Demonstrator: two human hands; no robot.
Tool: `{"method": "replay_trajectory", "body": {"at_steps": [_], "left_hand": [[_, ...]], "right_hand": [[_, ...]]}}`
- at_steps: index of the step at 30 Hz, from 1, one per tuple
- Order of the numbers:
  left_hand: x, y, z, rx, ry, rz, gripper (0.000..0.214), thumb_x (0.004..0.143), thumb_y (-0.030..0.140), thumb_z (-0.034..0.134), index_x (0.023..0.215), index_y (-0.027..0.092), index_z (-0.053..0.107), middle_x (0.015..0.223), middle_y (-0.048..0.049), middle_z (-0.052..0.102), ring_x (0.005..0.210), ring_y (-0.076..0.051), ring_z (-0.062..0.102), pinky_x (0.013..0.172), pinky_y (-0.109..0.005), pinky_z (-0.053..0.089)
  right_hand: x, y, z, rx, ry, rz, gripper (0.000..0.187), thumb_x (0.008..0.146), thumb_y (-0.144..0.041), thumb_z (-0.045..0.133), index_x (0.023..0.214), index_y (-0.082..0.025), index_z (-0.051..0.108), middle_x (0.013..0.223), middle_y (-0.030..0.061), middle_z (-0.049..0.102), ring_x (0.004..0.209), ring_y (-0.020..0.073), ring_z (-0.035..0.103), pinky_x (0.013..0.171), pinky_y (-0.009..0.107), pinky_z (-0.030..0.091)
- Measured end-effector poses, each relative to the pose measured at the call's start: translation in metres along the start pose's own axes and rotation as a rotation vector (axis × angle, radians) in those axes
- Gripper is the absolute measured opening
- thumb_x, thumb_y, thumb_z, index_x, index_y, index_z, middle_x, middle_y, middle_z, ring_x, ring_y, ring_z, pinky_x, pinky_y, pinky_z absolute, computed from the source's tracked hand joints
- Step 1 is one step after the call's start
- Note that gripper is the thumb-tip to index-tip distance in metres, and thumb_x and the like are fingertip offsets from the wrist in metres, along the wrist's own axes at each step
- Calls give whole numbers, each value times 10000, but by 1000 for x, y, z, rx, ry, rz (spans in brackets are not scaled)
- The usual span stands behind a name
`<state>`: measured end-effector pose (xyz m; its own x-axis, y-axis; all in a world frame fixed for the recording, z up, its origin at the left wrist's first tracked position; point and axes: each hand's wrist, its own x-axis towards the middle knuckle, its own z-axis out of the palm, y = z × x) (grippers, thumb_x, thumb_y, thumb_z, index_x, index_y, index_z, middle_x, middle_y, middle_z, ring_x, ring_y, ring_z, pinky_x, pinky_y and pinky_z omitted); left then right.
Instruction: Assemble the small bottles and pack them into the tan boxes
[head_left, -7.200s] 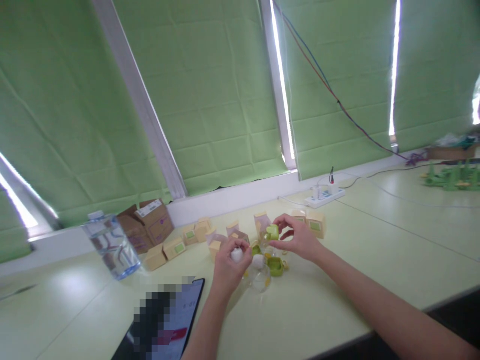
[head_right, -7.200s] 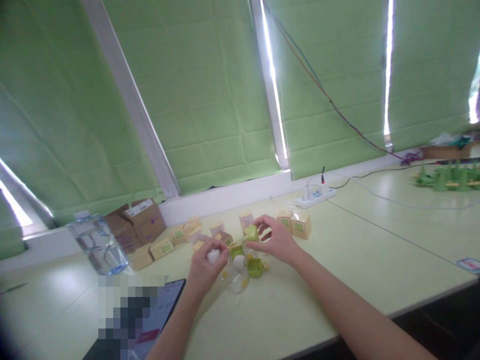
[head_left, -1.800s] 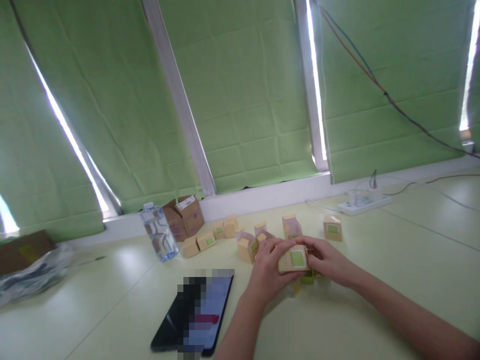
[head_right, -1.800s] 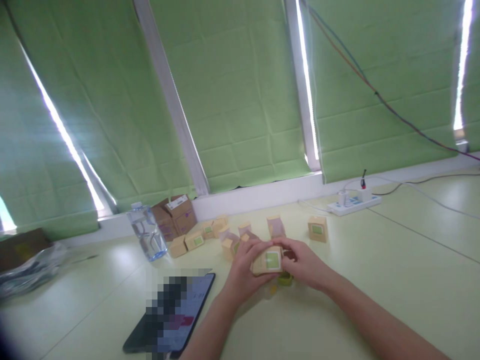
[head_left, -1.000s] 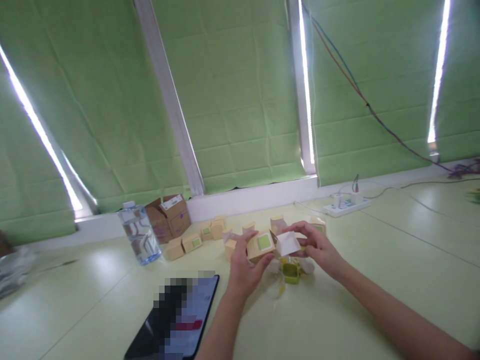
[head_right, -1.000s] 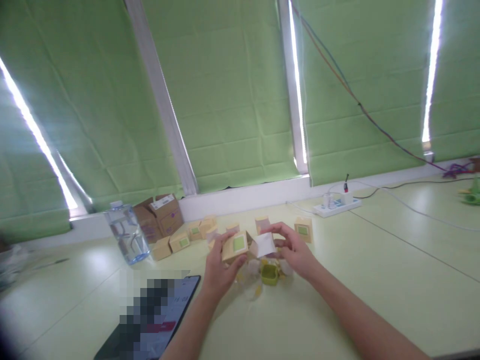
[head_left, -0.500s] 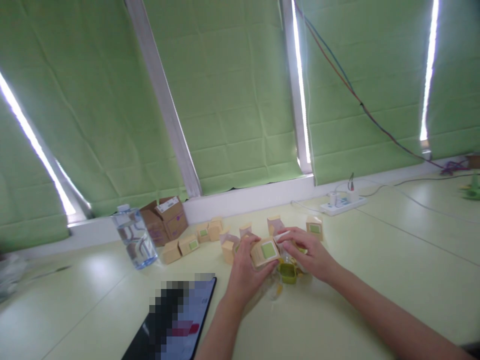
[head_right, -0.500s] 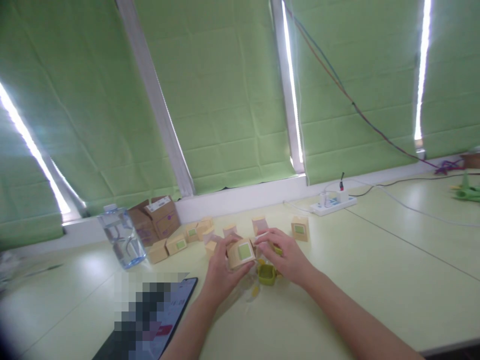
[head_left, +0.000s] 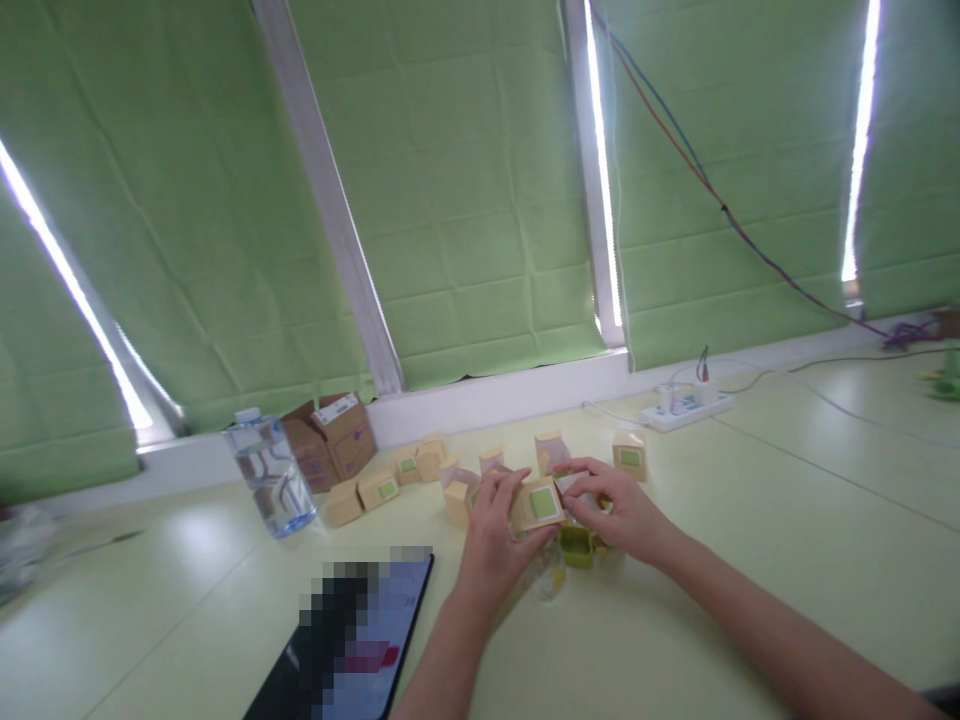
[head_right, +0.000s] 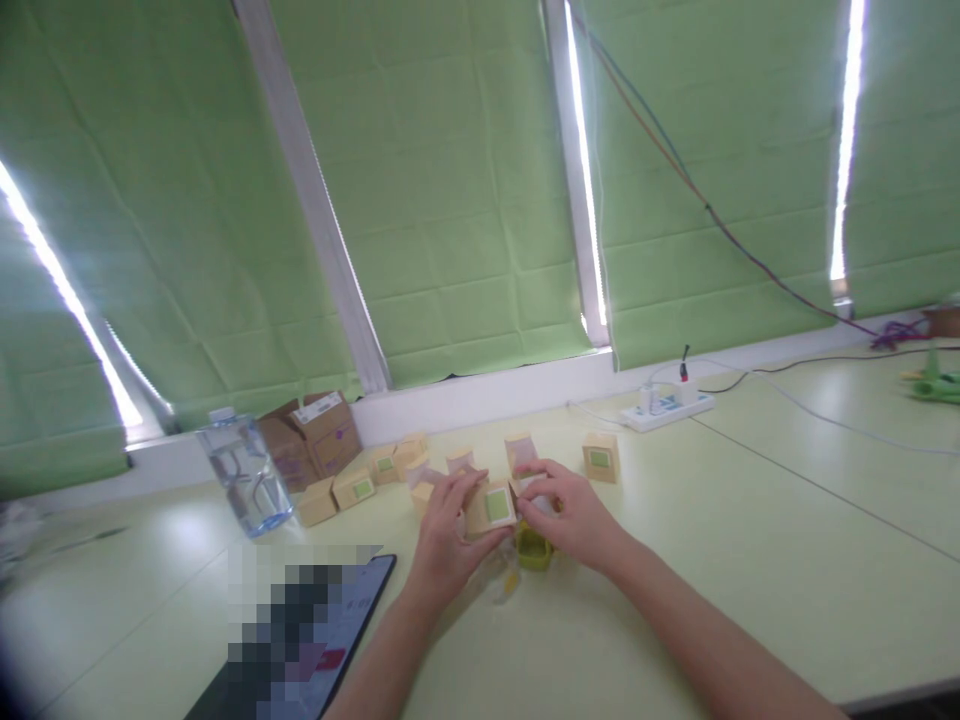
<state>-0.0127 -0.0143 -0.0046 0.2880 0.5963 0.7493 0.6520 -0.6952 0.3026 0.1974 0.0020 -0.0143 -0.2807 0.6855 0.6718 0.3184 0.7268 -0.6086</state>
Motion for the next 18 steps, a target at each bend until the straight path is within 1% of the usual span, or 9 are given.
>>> {"method": "replay_trajectory", "body": {"at_steps": [3,6,8,11,14,16,18], "left_hand": [[0,0,0,-1,14,17,582,718,268,792,1245,256,545,1139,-61,524,1115,-234,514,977,-389,445],[1,0,-1,-8,32,25,532,733,276,780,1220,254,566,1122,-61,519,1097,-233,517,969,-397,454],[1,1,-1,-7,28,34,518,730,270,782,1205,255,575,1115,-62,514,1090,-235,515,964,-404,459],[0,3,-1,3,12,49,516,721,251,786,1197,255,585,1099,-66,502,1071,-236,515,941,-402,473],[-1,4,-1,33,-2,79,520,725,256,783,1206,260,585,1082,-72,501,1046,-240,518,911,-403,483],[-1,5,-1,66,-8,109,517,727,265,782,1206,263,589,1074,-76,505,1038,-246,517,897,-403,482],[-2,6,-1,98,-12,135,519,727,261,784,1209,260,591,1071,-79,509,1034,-246,516,888,-392,480]], "right_hand": [[0,-2,0,-1,25,-31,182,878,-282,601,890,-245,779,1246,83,608,1115,241,601,979,390,461],[1,-1,1,3,83,-35,237,874,-294,611,1063,-257,750,1266,92,598,1150,250,583,1010,409,454],[1,-1,1,6,76,-27,275,881,-296,602,1125,-264,726,1276,95,589,1173,257,567,1021,424,450],[1,1,2,12,2,15,252,903,-294,565,1079,-281,745,1279,92,575,1186,263,556,1027,449,446],[1,4,5,55,-51,82,255,912,-311,545,1062,-278,750,1298,100,547,1207,270,538,979,446,486],[1,6,7,87,-56,112,242,897,-316,564,1035,-261,755,1304,107,536,1218,275,526,932,428,518],[1,7,9,97,-41,131,202,867,-309,604,961,-234,766,1294,111,540,1214,278,527,911,420,528]]}}
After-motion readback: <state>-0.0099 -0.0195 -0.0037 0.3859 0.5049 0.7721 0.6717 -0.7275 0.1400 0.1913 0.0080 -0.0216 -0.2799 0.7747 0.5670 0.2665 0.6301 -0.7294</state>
